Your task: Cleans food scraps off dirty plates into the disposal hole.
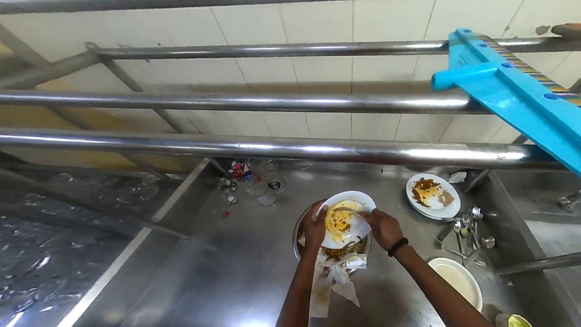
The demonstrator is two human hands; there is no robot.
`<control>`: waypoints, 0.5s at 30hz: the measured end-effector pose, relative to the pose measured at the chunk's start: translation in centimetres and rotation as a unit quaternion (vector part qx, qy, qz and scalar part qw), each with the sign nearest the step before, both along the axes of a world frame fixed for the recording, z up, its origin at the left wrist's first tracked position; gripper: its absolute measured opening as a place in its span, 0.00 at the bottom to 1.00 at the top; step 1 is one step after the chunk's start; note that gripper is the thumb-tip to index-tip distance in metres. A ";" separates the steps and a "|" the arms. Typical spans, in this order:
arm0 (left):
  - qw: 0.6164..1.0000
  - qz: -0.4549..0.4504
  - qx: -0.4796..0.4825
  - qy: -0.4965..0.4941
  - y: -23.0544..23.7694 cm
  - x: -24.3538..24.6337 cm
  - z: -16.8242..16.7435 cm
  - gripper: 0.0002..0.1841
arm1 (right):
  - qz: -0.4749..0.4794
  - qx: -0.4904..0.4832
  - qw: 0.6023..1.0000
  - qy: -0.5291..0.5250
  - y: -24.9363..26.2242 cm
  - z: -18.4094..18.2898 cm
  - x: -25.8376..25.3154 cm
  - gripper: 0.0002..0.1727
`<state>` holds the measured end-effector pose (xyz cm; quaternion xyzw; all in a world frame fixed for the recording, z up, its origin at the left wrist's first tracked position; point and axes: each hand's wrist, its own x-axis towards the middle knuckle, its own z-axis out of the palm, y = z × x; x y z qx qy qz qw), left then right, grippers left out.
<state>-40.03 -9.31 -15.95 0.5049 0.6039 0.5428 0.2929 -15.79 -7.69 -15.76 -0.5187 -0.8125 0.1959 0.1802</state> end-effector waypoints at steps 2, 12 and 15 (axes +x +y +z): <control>1.000 0.001 0.010 0.009 0.1 0.6 0.2 0.14 | 0.049 -0.040 0.997 -0.046 0.5 -1.3 0.0 0.21; 0.993 0.025 0.069 0.089 -0.1 0.1 0.2 0.13 | -0.027 -0.073 0.997 0.000 -0.6 -4.3 1.8 0.23; 0.992 0.020 0.072 0.097 0.0 0.2 0.4 0.13 | 0.066 -0.154 0.983 -0.077 -1.3 -6.4 2.3 0.22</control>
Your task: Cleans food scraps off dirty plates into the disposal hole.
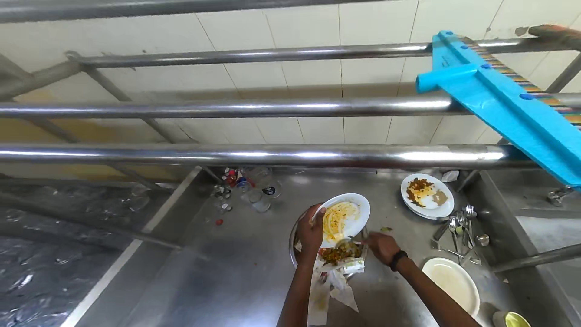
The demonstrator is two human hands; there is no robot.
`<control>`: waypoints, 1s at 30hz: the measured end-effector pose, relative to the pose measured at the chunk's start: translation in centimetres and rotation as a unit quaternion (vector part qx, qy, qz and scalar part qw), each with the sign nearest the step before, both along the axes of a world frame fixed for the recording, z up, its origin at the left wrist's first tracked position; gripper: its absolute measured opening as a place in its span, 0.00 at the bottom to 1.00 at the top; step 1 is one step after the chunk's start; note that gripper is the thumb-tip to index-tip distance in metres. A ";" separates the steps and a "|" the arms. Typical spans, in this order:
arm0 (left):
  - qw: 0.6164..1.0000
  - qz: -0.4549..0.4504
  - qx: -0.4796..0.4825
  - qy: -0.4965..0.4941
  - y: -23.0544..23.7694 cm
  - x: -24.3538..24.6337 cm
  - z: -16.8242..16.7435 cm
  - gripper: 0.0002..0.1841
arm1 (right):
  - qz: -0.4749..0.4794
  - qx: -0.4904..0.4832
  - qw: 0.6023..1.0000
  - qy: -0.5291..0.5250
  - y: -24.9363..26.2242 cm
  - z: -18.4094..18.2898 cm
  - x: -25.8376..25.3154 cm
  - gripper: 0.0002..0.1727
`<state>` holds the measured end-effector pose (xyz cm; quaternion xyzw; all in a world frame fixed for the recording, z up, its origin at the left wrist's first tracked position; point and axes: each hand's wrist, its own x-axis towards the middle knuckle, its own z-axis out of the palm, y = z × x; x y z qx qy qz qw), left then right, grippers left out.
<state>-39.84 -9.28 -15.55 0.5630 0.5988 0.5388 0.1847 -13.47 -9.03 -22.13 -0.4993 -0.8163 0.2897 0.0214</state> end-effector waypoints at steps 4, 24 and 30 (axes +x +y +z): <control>1.000 -0.012 0.010 -0.003 0.1 -0.2 -0.1 0.12 | -0.095 0.081 0.983 0.137 -1.3 0.4 -0.5 0.23; 0.981 -0.079 -0.045 0.168 0.2 1.1 0.8 0.14 | -0.088 -0.067 0.994 0.005 -5.1 -1.9 2.2 0.23; 0.948 -0.154 0.009 0.277 -0.5 1.5 2.7 0.12 | -0.147 -0.074 0.976 0.142 -9.0 -4.1 3.3 0.23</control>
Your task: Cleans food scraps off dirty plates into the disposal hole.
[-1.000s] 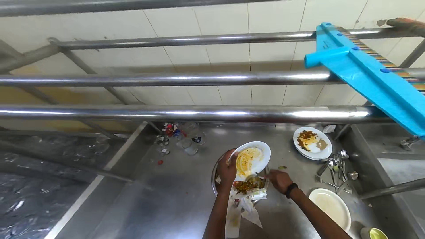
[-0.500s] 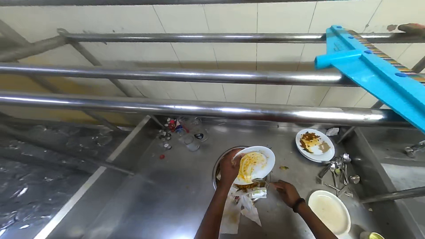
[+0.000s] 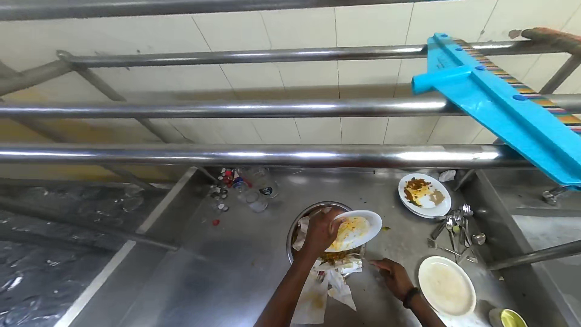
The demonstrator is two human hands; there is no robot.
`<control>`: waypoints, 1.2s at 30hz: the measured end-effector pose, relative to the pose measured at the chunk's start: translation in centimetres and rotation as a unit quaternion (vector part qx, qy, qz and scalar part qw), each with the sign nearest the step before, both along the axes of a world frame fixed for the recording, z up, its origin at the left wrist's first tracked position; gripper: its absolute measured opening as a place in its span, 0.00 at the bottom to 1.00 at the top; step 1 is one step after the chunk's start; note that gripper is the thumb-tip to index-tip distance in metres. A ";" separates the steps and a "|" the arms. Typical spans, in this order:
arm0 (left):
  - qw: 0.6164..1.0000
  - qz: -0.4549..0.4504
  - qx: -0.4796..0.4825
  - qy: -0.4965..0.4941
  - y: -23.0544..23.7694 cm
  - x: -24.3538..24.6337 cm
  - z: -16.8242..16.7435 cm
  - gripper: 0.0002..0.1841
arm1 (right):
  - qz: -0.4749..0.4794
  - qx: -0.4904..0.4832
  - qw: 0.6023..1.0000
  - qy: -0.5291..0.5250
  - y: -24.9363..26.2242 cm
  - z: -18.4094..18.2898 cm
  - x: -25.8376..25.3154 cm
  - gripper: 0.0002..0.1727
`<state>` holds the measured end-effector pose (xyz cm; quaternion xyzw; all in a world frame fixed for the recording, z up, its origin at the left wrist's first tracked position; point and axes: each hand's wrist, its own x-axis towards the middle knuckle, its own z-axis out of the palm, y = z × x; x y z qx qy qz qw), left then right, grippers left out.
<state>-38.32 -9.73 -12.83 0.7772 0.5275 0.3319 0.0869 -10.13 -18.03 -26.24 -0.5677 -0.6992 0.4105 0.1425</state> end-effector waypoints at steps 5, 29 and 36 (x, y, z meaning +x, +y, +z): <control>0.959 -0.217 0.130 0.125 -2.4 -0.9 0.7 0.10 | -0.117 0.036 0.989 0.089 -2.5 -0.4 4.5 0.19; 0.917 0.295 0.010 -0.267 -14.8 -12.2 -3.1 0.09 | -0.155 -0.047 0.966 0.201 -3.0 5.4 2.2 0.12; 0.665 0.590 -0.108 -0.444 -21.6 -18.0 -11.3 0.13 | -0.198 -0.063 0.958 0.199 -4.1 4.7 3.3 0.12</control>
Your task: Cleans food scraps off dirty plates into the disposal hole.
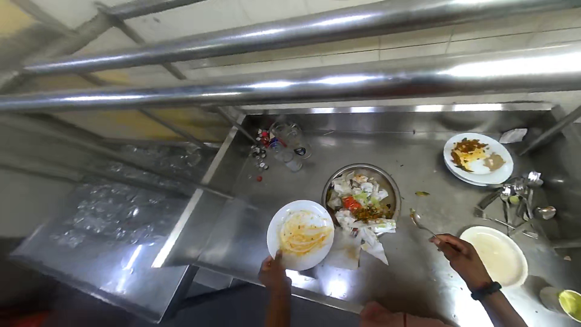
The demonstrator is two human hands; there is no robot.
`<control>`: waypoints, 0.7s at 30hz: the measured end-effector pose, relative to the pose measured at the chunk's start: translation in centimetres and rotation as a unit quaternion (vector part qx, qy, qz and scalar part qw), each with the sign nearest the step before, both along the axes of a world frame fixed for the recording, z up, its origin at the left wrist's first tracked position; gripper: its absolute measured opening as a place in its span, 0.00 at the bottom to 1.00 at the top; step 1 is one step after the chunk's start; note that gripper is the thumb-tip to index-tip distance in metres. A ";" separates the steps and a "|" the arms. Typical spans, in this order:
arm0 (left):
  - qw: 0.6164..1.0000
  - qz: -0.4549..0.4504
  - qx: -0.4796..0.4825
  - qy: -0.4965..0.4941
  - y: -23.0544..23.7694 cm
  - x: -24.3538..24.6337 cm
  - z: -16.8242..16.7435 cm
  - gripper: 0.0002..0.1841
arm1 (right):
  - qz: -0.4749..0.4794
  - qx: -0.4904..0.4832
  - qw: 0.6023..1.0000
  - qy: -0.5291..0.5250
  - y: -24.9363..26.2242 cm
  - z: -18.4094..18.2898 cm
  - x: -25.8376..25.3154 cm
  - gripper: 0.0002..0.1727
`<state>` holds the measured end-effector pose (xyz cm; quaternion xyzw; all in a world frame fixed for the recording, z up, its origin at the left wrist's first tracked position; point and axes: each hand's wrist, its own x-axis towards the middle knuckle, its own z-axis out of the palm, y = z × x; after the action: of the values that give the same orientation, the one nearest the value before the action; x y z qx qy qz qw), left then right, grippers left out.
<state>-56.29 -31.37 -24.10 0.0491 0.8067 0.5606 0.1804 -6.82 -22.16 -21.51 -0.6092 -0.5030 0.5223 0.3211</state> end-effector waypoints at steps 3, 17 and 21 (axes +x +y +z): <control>0.998 0.042 -0.026 -0.050 -2.5 -1.0 -2.1 0.17 | -0.003 -0.014 1.000 0.009 -0.3 -0.3 -0.2 0.13; 0.992 -0.088 -0.090 -0.005 -5.9 0.0 -2.5 0.20 | -0.048 -0.015 0.999 0.014 -1.7 0.2 2.8 0.10; 0.982 -0.181 -0.043 -0.014 -3.3 2.8 0.6 0.15 | -0.078 -0.068 0.993 -0.052 -3.5 -2.4 6.0 0.12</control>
<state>-53.44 -34.68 -23.53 0.1784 0.8053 0.4837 0.2926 -0.84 -25.62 -23.89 -0.6934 -0.4327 0.4966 0.2923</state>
